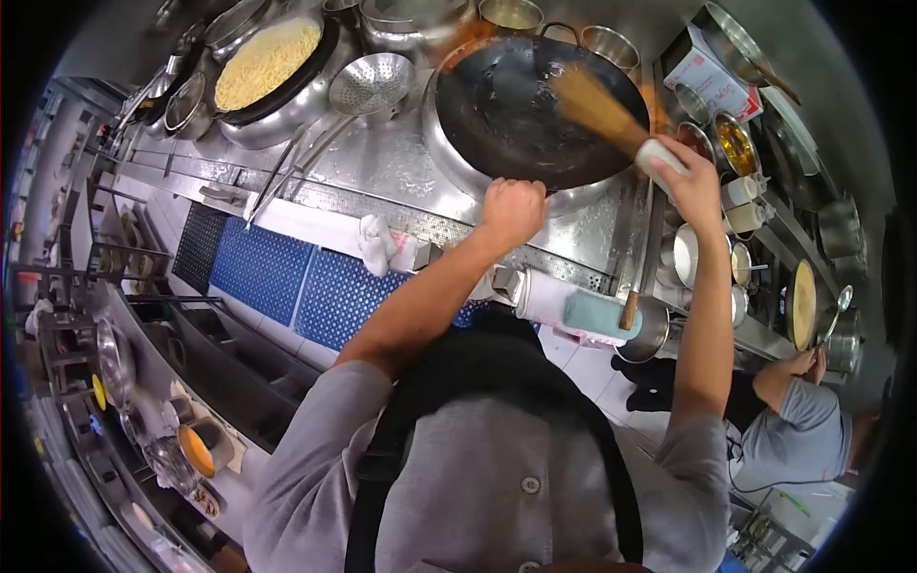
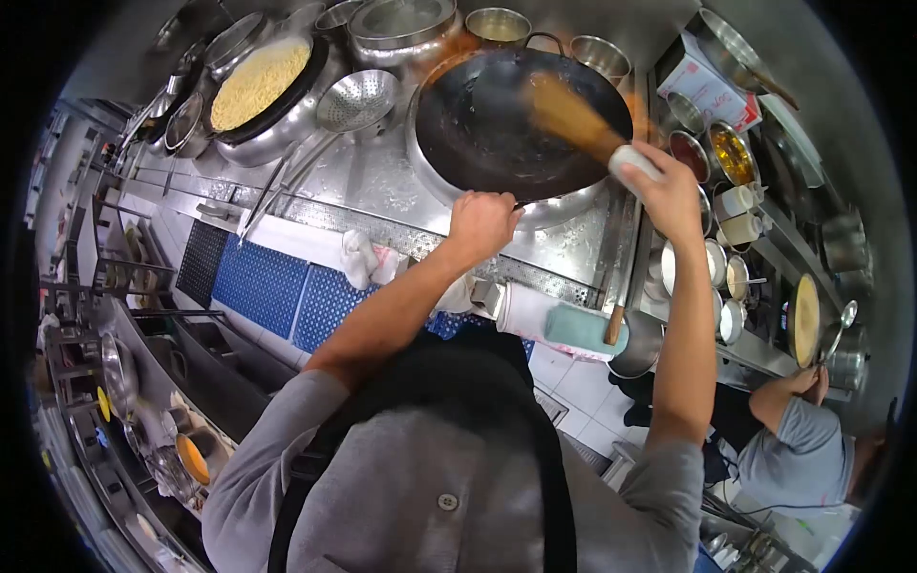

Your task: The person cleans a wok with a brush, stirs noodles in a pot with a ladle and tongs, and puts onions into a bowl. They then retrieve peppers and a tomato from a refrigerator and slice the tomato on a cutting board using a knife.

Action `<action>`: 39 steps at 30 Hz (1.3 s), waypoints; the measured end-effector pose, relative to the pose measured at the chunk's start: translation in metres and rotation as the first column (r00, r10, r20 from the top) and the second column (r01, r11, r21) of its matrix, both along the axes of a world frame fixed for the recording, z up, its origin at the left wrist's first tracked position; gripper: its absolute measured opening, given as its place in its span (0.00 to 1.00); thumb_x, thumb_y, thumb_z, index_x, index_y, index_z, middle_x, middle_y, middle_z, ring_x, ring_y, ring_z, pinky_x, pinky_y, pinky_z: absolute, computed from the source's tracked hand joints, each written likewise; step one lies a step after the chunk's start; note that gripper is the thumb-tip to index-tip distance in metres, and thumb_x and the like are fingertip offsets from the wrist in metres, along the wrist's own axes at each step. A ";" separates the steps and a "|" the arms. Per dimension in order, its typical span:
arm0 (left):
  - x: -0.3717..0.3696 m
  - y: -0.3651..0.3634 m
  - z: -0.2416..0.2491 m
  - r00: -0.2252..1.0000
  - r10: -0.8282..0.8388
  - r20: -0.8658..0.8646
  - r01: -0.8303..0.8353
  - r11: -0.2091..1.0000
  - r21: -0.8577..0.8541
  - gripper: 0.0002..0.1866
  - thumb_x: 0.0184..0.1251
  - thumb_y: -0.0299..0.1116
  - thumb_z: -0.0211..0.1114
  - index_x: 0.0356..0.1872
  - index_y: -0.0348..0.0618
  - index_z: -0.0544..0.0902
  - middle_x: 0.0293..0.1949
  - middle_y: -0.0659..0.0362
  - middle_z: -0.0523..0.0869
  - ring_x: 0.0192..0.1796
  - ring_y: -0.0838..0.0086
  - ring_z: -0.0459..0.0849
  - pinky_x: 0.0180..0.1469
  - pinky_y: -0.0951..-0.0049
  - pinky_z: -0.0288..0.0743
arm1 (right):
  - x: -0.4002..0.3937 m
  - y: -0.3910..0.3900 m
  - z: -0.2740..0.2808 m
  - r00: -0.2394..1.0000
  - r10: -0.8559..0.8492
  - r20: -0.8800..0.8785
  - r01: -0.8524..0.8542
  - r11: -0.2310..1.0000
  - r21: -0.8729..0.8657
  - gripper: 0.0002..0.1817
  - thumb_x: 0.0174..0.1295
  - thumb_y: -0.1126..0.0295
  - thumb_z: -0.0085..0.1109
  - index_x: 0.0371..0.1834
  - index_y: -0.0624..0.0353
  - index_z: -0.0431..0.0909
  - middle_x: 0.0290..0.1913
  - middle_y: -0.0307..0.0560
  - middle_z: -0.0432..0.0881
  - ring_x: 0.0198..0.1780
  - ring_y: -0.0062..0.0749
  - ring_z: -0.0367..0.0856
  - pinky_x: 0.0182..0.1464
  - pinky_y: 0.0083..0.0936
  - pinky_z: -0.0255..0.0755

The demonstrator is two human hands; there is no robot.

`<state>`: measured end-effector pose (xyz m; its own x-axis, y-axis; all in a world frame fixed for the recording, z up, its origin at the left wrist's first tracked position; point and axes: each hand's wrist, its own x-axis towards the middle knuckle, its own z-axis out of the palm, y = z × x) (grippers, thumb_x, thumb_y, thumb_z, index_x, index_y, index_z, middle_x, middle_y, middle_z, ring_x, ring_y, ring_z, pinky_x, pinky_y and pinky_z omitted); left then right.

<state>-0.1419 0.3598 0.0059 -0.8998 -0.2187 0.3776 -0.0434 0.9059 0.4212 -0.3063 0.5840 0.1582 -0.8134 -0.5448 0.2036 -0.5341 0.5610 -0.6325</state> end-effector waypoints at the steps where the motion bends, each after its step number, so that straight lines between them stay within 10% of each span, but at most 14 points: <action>1: 0.005 0.002 0.003 1.000 0.000 -0.031 0.001 0.999 0.032 0.14 0.66 0.42 0.70 0.27 0.42 0.84 0.26 0.49 0.88 0.32 0.52 0.89 0.45 0.52 0.79 | 0.010 0.008 0.000 0.994 -0.104 0.023 0.106 0.984 -0.146 0.26 0.66 0.60 0.69 0.64 0.63 0.83 0.50 0.53 0.90 0.45 0.37 0.89 0.48 0.28 0.80; 8: 0.038 0.003 0.023 0.975 0.021 -0.223 0.022 0.982 0.186 0.16 0.67 0.41 0.70 0.25 0.43 0.80 0.23 0.50 0.85 0.28 0.52 0.87 0.34 0.53 0.78 | 0.082 0.046 -0.008 0.914 -0.261 0.311 0.405 0.643 -0.650 0.28 0.72 0.58 0.65 0.69 0.64 0.77 0.41 0.45 0.86 0.25 0.23 0.79 0.21 0.22 0.66; 26: 0.032 -0.032 0.110 0.817 0.398 -0.418 0.085 0.633 0.769 0.22 0.72 0.36 0.70 0.21 0.36 0.72 0.14 0.44 0.74 0.15 0.49 0.75 0.21 0.56 0.64 | 0.096 0.104 -0.065 0.876 -0.321 0.359 0.480 0.521 -0.706 0.28 0.77 0.55 0.60 0.72 0.61 0.73 0.43 0.46 0.84 0.36 0.26 0.82 0.32 0.23 0.72; 28: 0.019 -0.037 0.101 0.833 0.404 -0.378 0.008 0.674 0.739 0.22 0.72 0.38 0.71 0.22 0.35 0.75 0.14 0.47 0.73 0.15 0.69 0.73 0.21 0.62 0.65 | 0.103 0.081 -0.044 0.921 -0.099 0.377 0.376 0.476 -0.795 0.25 0.78 0.59 0.57 0.69 0.66 0.73 0.55 0.50 0.85 0.39 0.30 0.84 0.35 0.23 0.75; 30: 0.018 -0.033 0.084 0.845 0.366 -0.391 0.005 0.725 0.689 0.21 0.71 0.38 0.71 0.22 0.36 0.75 0.15 0.42 0.75 0.18 0.45 0.80 0.22 0.54 0.69 | 0.076 0.097 -0.058 0.881 0.016 0.472 0.401 0.505 -0.764 0.28 0.77 0.59 0.58 0.73 0.66 0.70 0.57 0.52 0.84 0.41 0.29 0.84 0.35 0.23 0.75; 34: 0.030 -0.010 0.037 0.986 0.139 -0.087 -0.097 0.923 0.372 0.21 0.73 0.46 0.65 0.26 0.39 0.80 0.18 0.44 0.82 0.23 0.46 0.85 0.28 0.48 0.77 | 0.020 0.065 -0.055 0.904 -0.169 0.392 0.389 0.706 -0.592 0.30 0.76 0.61 0.60 0.76 0.63 0.69 0.55 0.51 0.85 0.40 0.25 0.82 0.36 0.22 0.74; 39: 0.016 -0.018 -0.030 0.979 -0.049 0.196 0.050 0.999 -0.005 0.18 0.72 0.46 0.63 0.30 0.42 0.87 0.22 0.50 0.88 0.29 0.54 0.90 0.36 0.53 0.82 | -0.099 -0.005 -0.005 0.978 -0.001 0.209 0.089 0.908 -0.409 0.29 0.73 0.62 0.62 0.75 0.58 0.74 0.54 0.43 0.85 0.38 0.22 0.80 0.36 0.19 0.75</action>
<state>-0.1262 0.3418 -0.0237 -0.9661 -0.1692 0.1949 -0.0792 0.9131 0.4000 -0.4050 0.5788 0.1528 -0.8824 -0.4086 0.2333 -0.3526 0.2457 -0.9029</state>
